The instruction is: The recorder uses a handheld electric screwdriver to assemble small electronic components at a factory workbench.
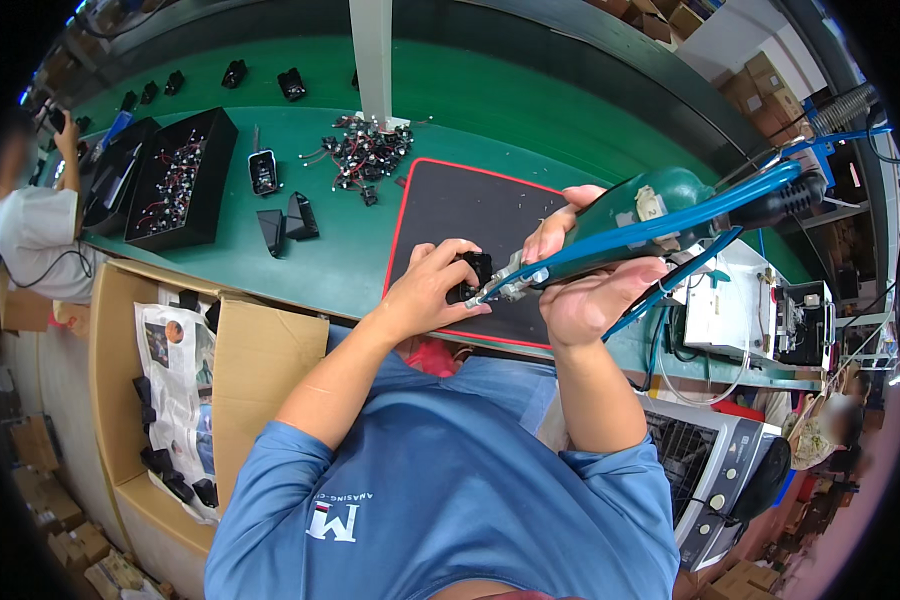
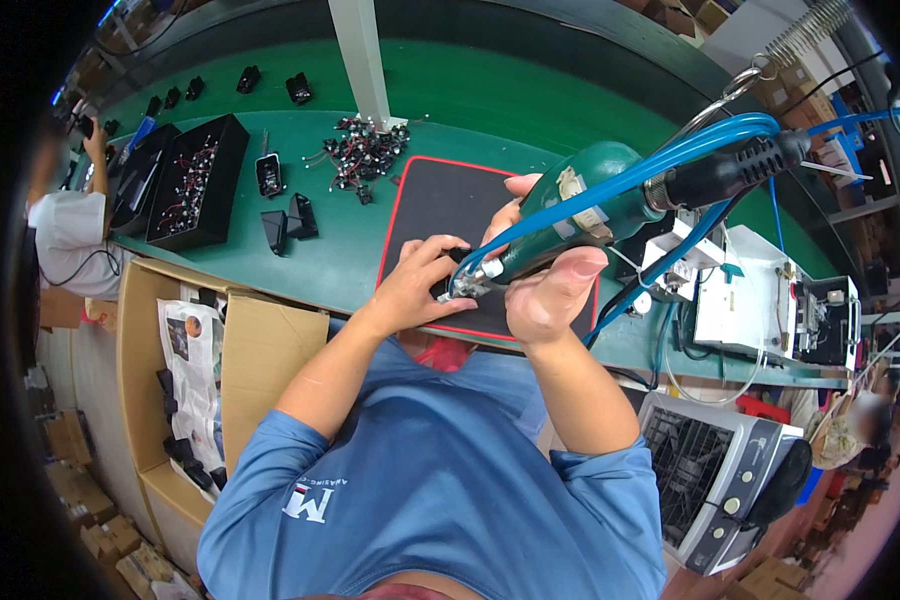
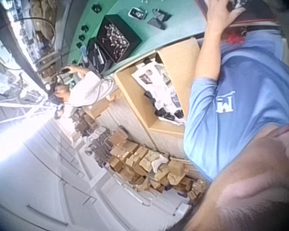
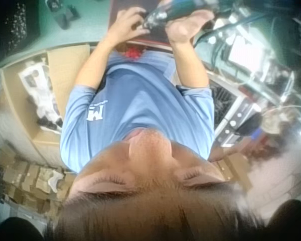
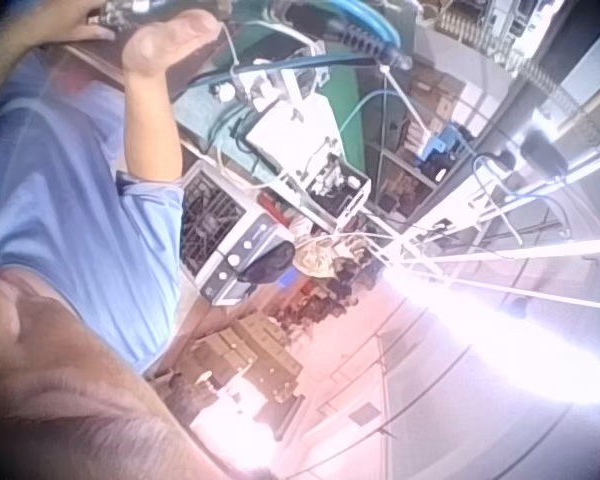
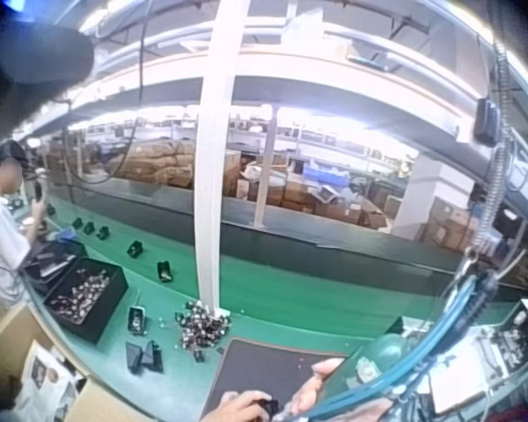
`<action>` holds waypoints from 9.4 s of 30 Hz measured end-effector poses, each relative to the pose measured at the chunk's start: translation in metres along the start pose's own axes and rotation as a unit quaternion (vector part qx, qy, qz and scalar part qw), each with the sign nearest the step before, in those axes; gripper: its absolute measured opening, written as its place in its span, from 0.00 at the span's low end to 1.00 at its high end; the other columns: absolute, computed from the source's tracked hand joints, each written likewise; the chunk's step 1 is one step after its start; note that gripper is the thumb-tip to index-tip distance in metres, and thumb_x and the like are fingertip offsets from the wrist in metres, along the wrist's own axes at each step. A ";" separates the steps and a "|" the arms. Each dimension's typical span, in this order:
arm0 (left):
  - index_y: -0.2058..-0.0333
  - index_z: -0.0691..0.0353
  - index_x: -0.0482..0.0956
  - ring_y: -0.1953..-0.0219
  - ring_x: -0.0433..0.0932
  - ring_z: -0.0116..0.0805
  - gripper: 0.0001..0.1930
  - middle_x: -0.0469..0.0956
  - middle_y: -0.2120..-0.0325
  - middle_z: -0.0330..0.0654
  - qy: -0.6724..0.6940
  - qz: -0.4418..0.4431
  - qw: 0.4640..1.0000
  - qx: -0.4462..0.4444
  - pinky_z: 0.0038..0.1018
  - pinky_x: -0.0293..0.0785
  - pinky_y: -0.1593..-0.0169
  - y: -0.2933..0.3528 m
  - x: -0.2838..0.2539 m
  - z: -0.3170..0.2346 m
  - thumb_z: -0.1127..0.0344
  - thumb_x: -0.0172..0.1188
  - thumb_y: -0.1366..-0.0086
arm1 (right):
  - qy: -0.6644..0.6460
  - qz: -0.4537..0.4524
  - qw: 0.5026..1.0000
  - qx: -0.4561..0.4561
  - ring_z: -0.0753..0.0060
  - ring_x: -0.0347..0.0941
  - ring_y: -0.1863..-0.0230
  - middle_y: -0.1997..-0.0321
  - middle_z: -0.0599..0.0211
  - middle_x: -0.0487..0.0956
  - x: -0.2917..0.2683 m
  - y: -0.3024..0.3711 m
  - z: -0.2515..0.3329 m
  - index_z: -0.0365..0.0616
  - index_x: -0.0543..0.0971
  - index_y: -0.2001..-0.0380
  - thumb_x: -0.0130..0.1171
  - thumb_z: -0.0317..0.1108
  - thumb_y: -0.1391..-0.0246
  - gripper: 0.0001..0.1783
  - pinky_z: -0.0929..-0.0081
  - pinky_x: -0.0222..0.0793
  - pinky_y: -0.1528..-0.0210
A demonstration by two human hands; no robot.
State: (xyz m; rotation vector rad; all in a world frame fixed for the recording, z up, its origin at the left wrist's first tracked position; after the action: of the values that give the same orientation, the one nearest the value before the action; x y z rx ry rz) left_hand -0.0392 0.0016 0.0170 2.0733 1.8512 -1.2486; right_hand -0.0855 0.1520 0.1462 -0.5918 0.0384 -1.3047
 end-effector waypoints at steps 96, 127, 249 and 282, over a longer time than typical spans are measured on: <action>0.36 0.56 0.73 0.29 0.63 0.46 0.44 0.73 0.37 0.43 -0.306 -0.083 0.914 -0.252 0.59 0.52 0.30 0.046 -0.159 0.066 0.54 0.80 0.52 | 0.360 0.146 0.920 0.053 0.58 0.83 0.64 0.65 0.57 0.82 0.044 0.004 -0.164 0.39 0.81 0.65 0.72 0.27 0.49 0.10 0.64 0.78 0.62; 0.33 0.52 0.71 0.33 0.65 0.50 0.41 0.67 0.35 0.47 0.014 0.049 0.998 -0.027 0.45 0.58 0.31 -0.010 -0.023 -0.021 0.66 0.74 0.47 | 0.522 0.078 0.848 0.053 0.58 0.81 0.53 0.53 0.54 0.80 -0.081 0.126 -0.046 0.37 0.80 0.49 0.78 0.31 0.52 0.27 0.66 0.79 0.55; 0.33 0.63 0.67 0.41 0.71 0.30 0.33 0.74 0.44 0.38 0.563 0.159 0.805 -0.095 0.34 0.66 0.34 -0.131 0.039 -0.082 0.59 0.70 0.32 | 0.440 -0.150 0.884 0.041 0.69 0.76 0.72 0.68 0.65 0.78 -0.088 0.067 -0.034 0.39 0.84 0.64 0.72 0.28 0.49 0.09 0.70 0.73 0.69; 0.48 0.57 0.77 0.38 0.71 0.50 0.31 0.72 0.39 0.46 0.049 0.027 0.998 0.002 0.45 0.64 0.35 -0.008 0.012 -0.006 0.59 0.80 0.49 | 0.065 -0.030 0.994 -0.079 0.73 0.71 0.74 0.73 0.63 0.76 0.000 -0.059 0.088 0.29 0.71 0.39 0.31 0.80 0.35 0.56 0.74 0.72 0.69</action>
State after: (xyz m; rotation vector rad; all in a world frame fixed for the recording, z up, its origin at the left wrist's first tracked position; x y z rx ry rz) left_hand -0.0443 0.0165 0.0167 2.2081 1.8179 -1.1591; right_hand -0.1071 0.1776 0.2465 -0.6467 0.2347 -1.4058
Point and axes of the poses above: each hand's wrist, its own y-axis away from the middle knuckle, its own x-axis out of the palm, z = x × y, the point moved 5 cm from there along -y, towards the middle knuckle
